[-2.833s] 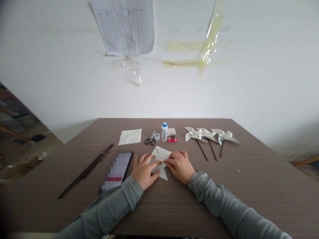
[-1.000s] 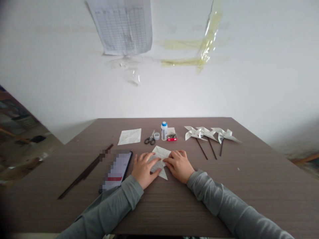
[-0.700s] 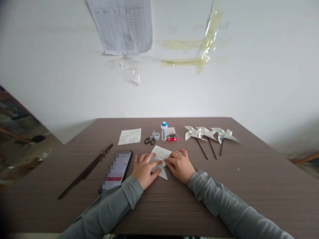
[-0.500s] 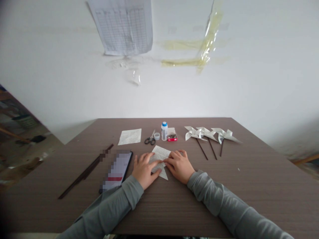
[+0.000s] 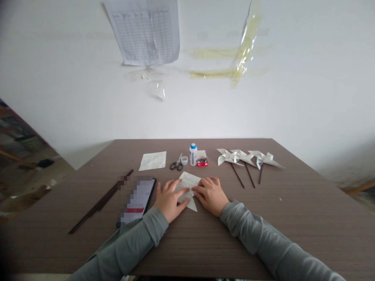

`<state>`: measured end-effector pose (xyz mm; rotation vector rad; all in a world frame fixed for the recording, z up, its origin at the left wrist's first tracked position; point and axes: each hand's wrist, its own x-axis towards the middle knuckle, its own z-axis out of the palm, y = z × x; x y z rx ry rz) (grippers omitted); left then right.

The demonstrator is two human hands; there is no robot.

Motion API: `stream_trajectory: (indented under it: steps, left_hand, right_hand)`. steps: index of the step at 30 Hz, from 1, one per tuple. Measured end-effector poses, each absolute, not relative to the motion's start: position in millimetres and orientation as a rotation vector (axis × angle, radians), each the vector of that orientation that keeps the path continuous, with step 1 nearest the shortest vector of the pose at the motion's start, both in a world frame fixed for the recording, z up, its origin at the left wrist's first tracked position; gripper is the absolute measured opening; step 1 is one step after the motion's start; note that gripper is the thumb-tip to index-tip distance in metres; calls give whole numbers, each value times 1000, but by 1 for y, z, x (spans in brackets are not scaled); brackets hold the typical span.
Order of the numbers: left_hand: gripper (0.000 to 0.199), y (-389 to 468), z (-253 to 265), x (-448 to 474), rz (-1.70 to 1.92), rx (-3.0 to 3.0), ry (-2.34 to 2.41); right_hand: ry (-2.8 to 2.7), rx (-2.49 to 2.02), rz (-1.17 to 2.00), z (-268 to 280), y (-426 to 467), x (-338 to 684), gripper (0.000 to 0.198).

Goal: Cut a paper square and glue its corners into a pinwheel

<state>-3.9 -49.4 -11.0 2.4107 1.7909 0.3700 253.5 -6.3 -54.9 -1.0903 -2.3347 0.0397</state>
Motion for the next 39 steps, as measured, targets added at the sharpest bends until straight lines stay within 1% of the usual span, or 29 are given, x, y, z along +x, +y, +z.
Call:
stream_trajectory:
  steps: [6,9,15,22,27,35,39]
  left_hand:
    - [44,-50,-24,-6,493,2503,1744]
    - [43,-50,-28,-8,482,2488,1713]
    - [45,-51,-23,-8,450,2459,1703]
    - [47,-52,-18,-8,446,2430,1708]
    - [47,-53,-17,-10,473,2423,1715]
    - [69,-52,-22,-15,489,2401,1746]
    - [72,-47,-22,-18,444,2367,1726]
  right_hand:
    - [-2322,-1064,66,-58,-4,255,40]
    - [-2325,-1074,94,-57,-4,256,41]
    - [-2323,-1105,128,-54,-6,255,44]
    - [-2325,-1117,49,-51,-8,253,37]
    - [-2321,-1147,102,-49,-10,254,36]
    - [-2216,-1045,311,-47,-8,260,39]
    - [-2170,-1056,301,-50,-5,263,41]
